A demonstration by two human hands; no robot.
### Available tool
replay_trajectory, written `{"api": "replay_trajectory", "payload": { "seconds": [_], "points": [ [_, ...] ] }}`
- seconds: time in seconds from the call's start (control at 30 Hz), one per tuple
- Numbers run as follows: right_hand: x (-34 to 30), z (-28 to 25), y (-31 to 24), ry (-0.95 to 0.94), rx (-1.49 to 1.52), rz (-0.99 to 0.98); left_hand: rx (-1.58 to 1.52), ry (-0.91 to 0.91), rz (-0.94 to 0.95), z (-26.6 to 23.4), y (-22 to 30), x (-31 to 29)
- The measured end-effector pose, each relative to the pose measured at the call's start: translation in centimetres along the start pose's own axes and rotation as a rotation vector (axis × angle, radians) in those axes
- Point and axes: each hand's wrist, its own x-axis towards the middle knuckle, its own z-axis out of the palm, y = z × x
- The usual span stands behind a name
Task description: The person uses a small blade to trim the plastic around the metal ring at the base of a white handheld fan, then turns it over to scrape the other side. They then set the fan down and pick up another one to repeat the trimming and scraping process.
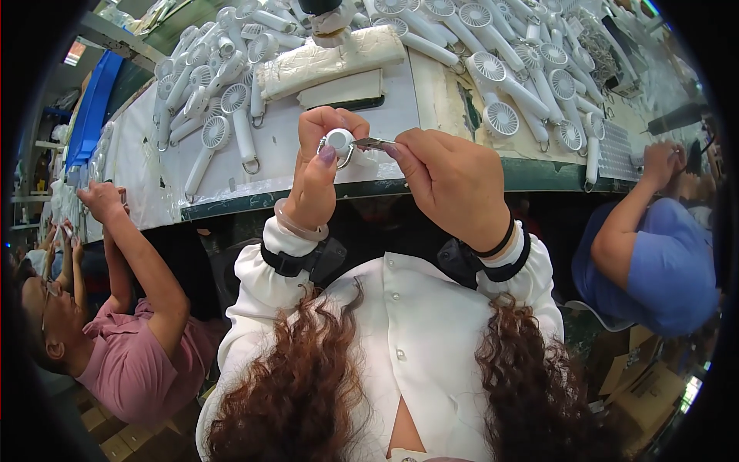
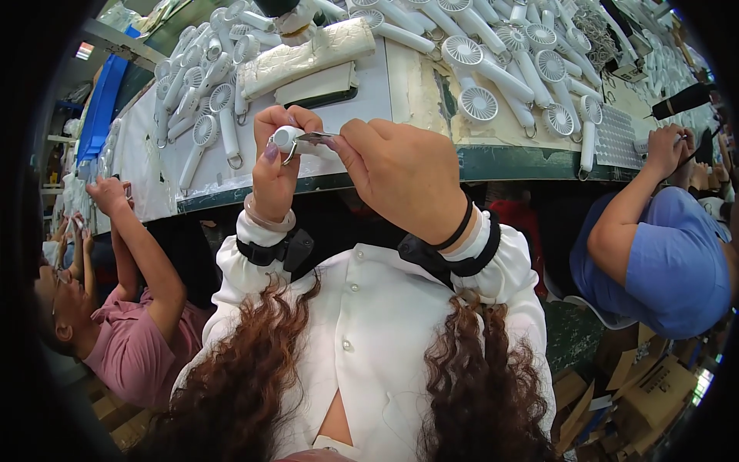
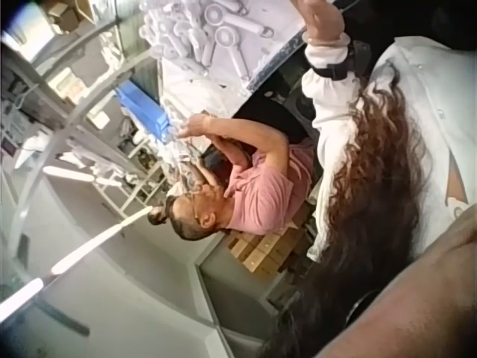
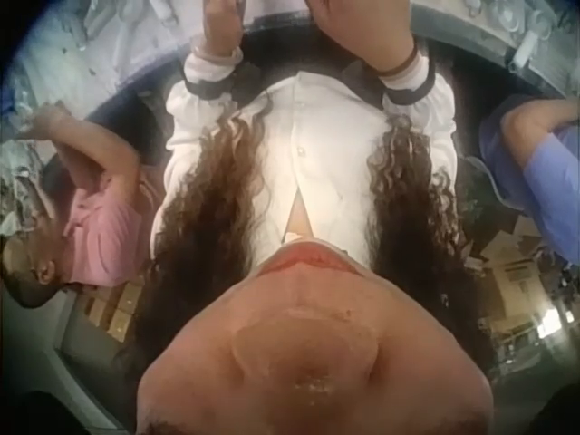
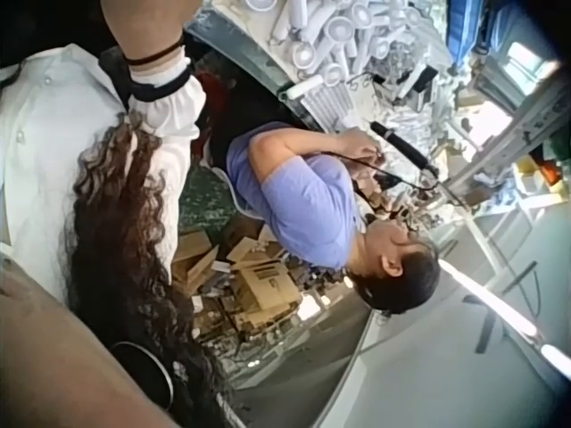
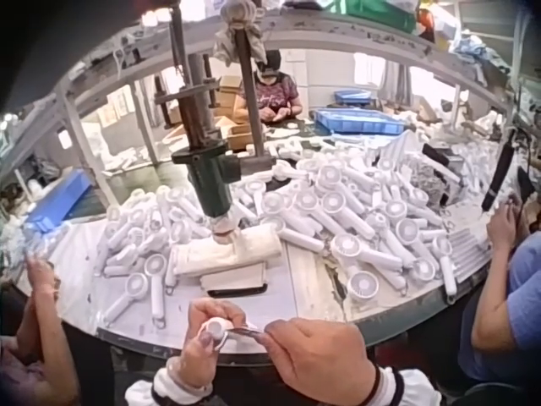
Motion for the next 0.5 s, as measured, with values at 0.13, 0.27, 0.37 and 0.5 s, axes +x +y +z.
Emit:
{"api": "replay_trajectory", "payload": {
  "seconds": [0.13, 0.27, 0.37, 0.5],
  "points": [
    [-0.02, -0.48, -0.07, -0.027, -0.056, -0.009, 0.008, -0.011, -0.008, 0.07, 0.17, 0.07],
    [-0.04, -0.36, 0.09, -0.01, -0.061, -0.021, 0.015, 0.016, -0.008, 0.57, 0.55, 0.25],
    [-0.06, -0.27, 0.13, -0.014, -0.062, -0.018, 0.007, 0.003, 0.004, 0.34, 0.32, 0.13],
    [-0.09, -0.24, 0.13, -0.004, -0.015, -0.018, 0.003, 0.001, 0.004, 0.34, 0.36, 0.12]
  ]
}}
